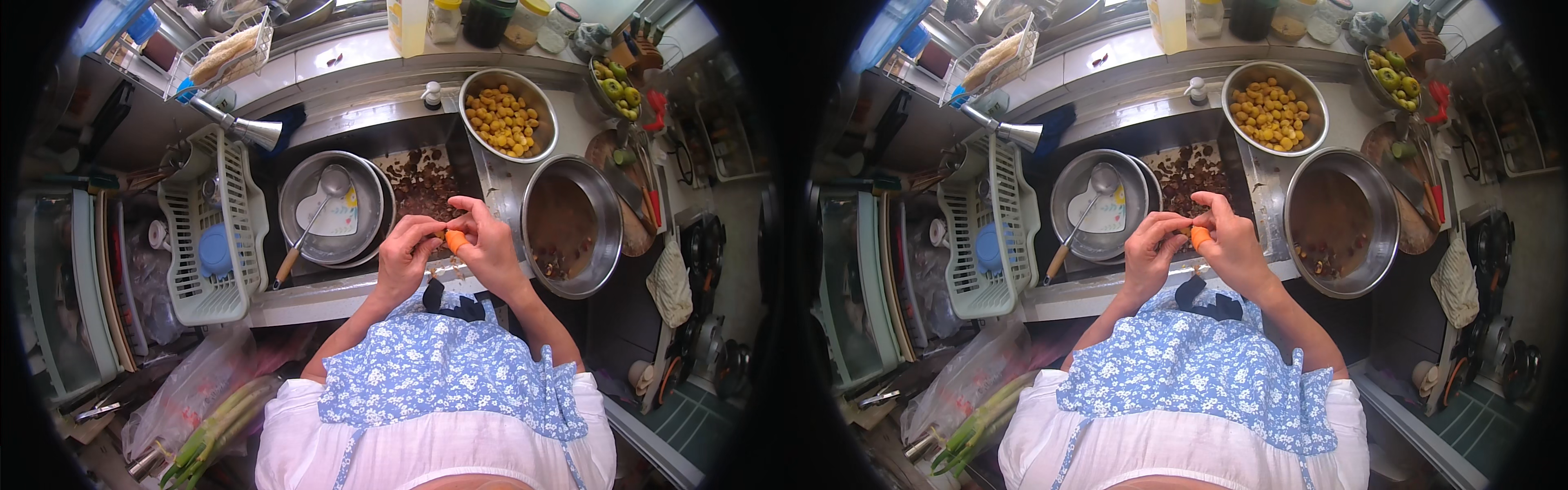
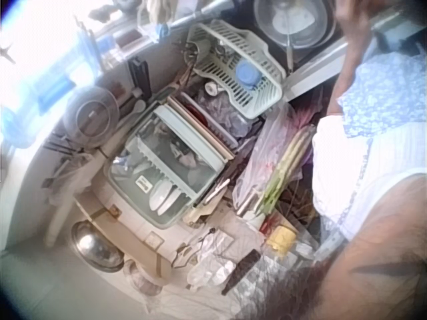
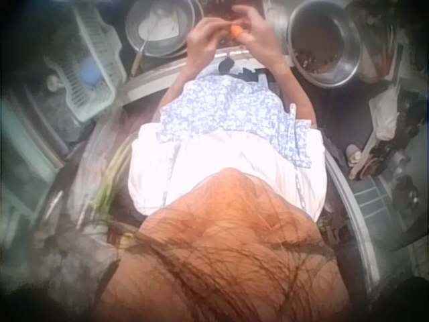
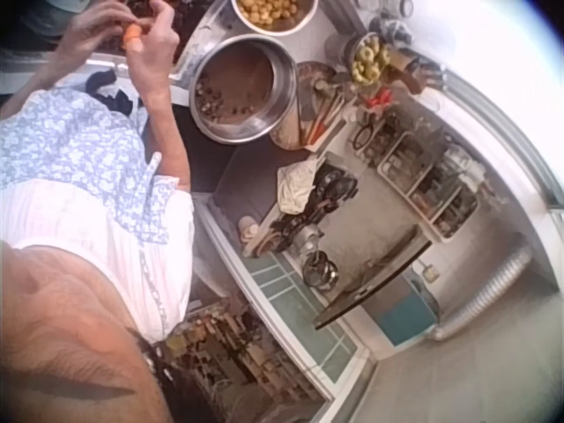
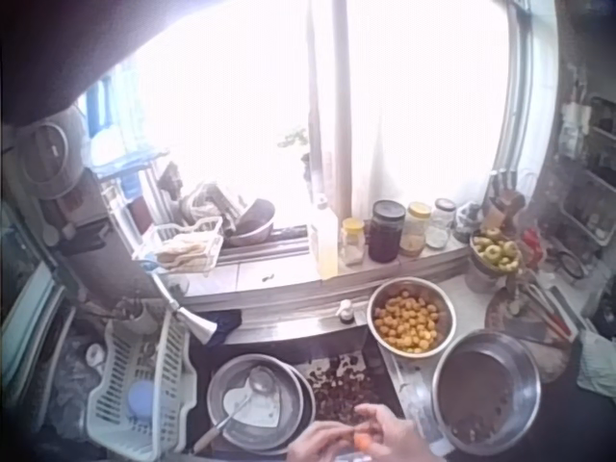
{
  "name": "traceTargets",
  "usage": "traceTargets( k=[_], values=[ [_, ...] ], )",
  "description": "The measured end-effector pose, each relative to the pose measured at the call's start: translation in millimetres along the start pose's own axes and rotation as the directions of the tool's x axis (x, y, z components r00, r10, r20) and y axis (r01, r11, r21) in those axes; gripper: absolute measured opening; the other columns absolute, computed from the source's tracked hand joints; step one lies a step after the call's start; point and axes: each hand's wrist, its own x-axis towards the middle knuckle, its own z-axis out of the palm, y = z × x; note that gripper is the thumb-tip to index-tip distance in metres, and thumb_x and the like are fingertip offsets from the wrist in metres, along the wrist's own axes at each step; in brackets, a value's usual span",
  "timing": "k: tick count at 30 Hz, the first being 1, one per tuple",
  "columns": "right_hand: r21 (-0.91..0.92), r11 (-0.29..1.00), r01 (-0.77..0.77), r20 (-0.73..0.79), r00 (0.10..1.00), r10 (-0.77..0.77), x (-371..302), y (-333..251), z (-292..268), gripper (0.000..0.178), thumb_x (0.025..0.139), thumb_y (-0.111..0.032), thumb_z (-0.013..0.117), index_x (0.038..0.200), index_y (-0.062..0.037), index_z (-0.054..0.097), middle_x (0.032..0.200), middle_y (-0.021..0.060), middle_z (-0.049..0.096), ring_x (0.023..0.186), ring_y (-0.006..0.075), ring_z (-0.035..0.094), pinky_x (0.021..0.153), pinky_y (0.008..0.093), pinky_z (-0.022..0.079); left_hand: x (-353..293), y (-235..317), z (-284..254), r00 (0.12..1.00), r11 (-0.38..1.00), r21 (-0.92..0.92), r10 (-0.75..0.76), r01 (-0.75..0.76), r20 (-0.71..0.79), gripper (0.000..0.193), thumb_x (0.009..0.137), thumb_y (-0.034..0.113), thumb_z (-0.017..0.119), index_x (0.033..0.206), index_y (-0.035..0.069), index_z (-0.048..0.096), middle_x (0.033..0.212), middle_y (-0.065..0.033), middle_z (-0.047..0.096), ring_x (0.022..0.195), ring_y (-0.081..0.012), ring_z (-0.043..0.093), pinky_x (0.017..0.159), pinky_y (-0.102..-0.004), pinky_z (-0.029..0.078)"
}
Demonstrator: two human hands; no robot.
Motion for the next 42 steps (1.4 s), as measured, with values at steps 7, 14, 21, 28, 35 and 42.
traceTargets(
  k=[7, 14, 21, 28, 35, 42],
  values=[
    [-0.011, 1.000, 0.019, -0.062, 0.998, -0.020, 0, 5, 5, 0.039, 0.083, 0.006, 0.057, 0.121, 0.0019, 0.047, 0.089, 0.0143, 0.069, 0.080, 0.0176, 0.069, 0.070, 0.0276, 0.055, -2, -11, 1, 0.996, 0.987, -0.151, -0.065, 0.056, -0.054, 0.022, 0.083, -0.006, 0.062, 0.103, 0.001, 0.067, 0.100, -0.0101, 0.063, 0.083, -0.0169, 0.063, 0.070, -0.0278, 0.052],
    [0.278, 0.951, -0.136, -0.051, 0.987, 0.155, 1, 15, 5, 0.038, 0.086, 0.004, 0.057, 0.122, 0.0050, 0.045, 0.095, 0.0141, 0.068, 0.083, 0.0155, 0.068, 0.074, 0.0258, 0.055, -3, -24, -1, 0.953, 0.611, -0.743, -0.280, 0.272, 0.118, 0.018, 0.091, -0.001, 0.056, 0.106, -0.001, 0.066, 0.105, -0.0061, 0.060, 0.079, -0.0093, 0.056, 0.071, -0.0235, 0.047],
    [0.329, 0.935, -0.132, 0.013, 0.991, 0.135, 1, 17, -3, 0.031, 0.089, 0.002, 0.057, 0.120, 0.0036, 0.050, 0.098, 0.0122, 0.068, 0.089, 0.0164, 0.067, 0.078, 0.0271, 0.055, 3, -24, 0, 0.966, 0.697, -0.677, -0.244, 0.236, 0.085, 0.020, 0.089, 0.000, 0.061, 0.109, 0.000, 0.065, 0.113, -0.0049, 0.051, 0.081, -0.0076, 0.053, 0.070, -0.0204, 0.045],
    [0.068, 0.998, -0.003, 0.054, 0.999, -0.001, 2, -3, -11, 0.031, 0.087, -0.002, 0.063, 0.116, 0.0030, 0.053, 0.093, 0.0123, 0.069, 0.087, 0.0164, 0.068, 0.075, 0.0276, 0.054, 4, -10, -1, 0.986, 0.885, -0.437, -0.152, 0.163, 0.062, 0.022, 0.081, -0.006, 0.065, 0.103, -0.002, 0.064, 0.105, -0.0067, 0.057, 0.088, -0.0122, 0.062, 0.078, -0.0232, 0.052],
    [0.032, 0.999, -0.028, 0.143, 0.989, 0.023, 3, -6, -18, 0.033, 0.084, 0.000, 0.064, 0.115, 0.0041, 0.053, 0.086, 0.0109, 0.069, 0.081, 0.0143, 0.068, 0.071, 0.0262, 0.054, 2, -15, -5, 0.992, 0.948, -0.305, -0.050, 0.084, 0.118, 0.023, 0.077, -0.008, 0.067, 0.099, -0.001, 0.065, 0.102, -0.0095, 0.061, 0.090, -0.0151, 0.063, 0.075, -0.0256, 0.054],
    [0.145, 0.986, -0.088, 0.130, 0.989, 0.069, 3, -2, -16, 0.034, 0.083, 0.005, 0.060, 0.116, 0.0061, 0.051, 0.088, 0.0119, 0.068, 0.081, 0.0139, 0.067, 0.071, 0.0250, 0.054, 2, -16, -3, 0.994, 0.947, -0.313, -0.043, 0.072, 0.099, 0.021, 0.077, -0.006, 0.068, 0.097, 0.000, 0.065, 0.101, -0.0092, 0.061, 0.088, -0.0151, 0.062, 0.074, -0.0253, 0.053]
  ],
)
